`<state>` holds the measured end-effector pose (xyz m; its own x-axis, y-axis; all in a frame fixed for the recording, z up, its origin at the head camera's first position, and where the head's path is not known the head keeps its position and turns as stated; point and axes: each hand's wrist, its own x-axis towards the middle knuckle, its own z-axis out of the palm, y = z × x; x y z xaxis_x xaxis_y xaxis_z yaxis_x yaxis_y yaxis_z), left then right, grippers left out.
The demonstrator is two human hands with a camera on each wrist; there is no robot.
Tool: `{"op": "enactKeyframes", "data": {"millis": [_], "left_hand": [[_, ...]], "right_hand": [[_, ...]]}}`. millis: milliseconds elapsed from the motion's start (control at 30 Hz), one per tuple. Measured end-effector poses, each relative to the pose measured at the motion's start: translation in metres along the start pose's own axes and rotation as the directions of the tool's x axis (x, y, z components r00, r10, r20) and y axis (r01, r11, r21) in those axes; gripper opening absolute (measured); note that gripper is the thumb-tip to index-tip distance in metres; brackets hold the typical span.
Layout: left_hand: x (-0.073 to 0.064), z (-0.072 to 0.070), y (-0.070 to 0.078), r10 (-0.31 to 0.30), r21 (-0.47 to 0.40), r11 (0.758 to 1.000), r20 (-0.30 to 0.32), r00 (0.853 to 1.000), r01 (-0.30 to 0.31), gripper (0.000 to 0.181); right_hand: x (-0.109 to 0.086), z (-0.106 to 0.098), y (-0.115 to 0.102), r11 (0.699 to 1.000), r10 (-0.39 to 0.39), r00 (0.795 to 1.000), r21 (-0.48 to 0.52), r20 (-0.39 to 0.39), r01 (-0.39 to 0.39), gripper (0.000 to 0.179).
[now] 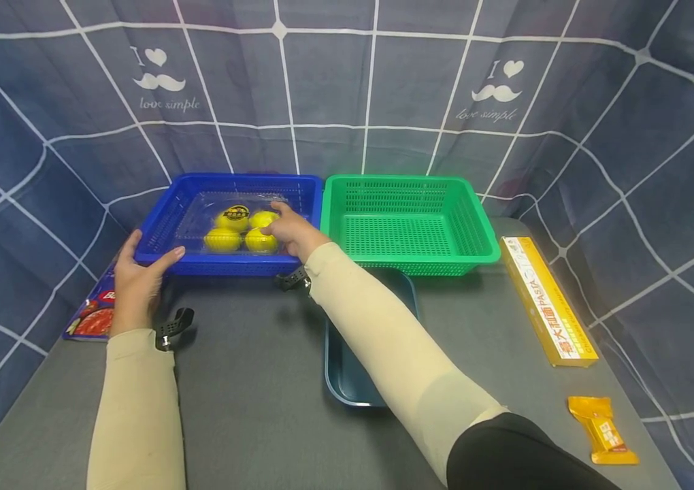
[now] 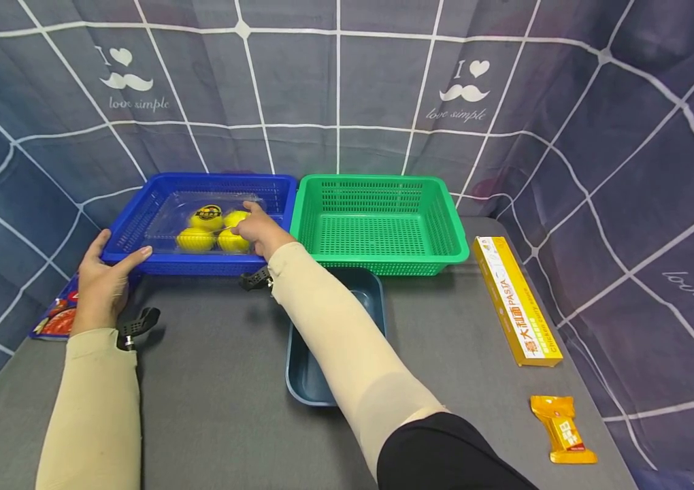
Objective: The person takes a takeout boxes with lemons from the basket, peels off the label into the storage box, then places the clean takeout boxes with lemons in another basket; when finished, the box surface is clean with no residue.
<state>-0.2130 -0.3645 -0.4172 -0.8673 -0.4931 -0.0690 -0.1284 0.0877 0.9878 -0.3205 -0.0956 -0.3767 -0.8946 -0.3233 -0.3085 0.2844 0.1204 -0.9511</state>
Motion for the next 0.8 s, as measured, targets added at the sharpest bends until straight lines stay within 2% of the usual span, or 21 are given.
{"op": "enactKeyframes", "data": {"millis": [333,500,600,800], "left_hand": [[0.0002,-0.0002,-0.0019,0.004,0.038,0.999,-0.008,1.0,-0.004,0.11],[-0.0007,0.0003,-0.0018,-0.002,0.065,0.998,-0.009,1.0,0.002,0.109],[-0.0009,0.002,-0.0019,0.006,0.044,0.999,-0.013,1.0,-0.005,0.109],[-0.0013,0.0025,-0.0002,0.013,-0.041,0.999,-0.02,1.0,-0.014,0.108]], "right_hand": [[0.0021,-0.0015,0.0045,0.994,-0.001,1.0,0.112,0.0,0.001,0.076],[0.0023,-0.0025,0.006,0.979,0.006,1.0,0.204,0.008,-0.008,0.077],[0.0015,-0.0032,0.0049,0.967,0.006,1.0,0.255,0.014,-0.009,0.076],[-0.0021,-0.003,-0.0004,0.961,-0.01,0.999,0.278,0.035,-0.001,0.074]]}}
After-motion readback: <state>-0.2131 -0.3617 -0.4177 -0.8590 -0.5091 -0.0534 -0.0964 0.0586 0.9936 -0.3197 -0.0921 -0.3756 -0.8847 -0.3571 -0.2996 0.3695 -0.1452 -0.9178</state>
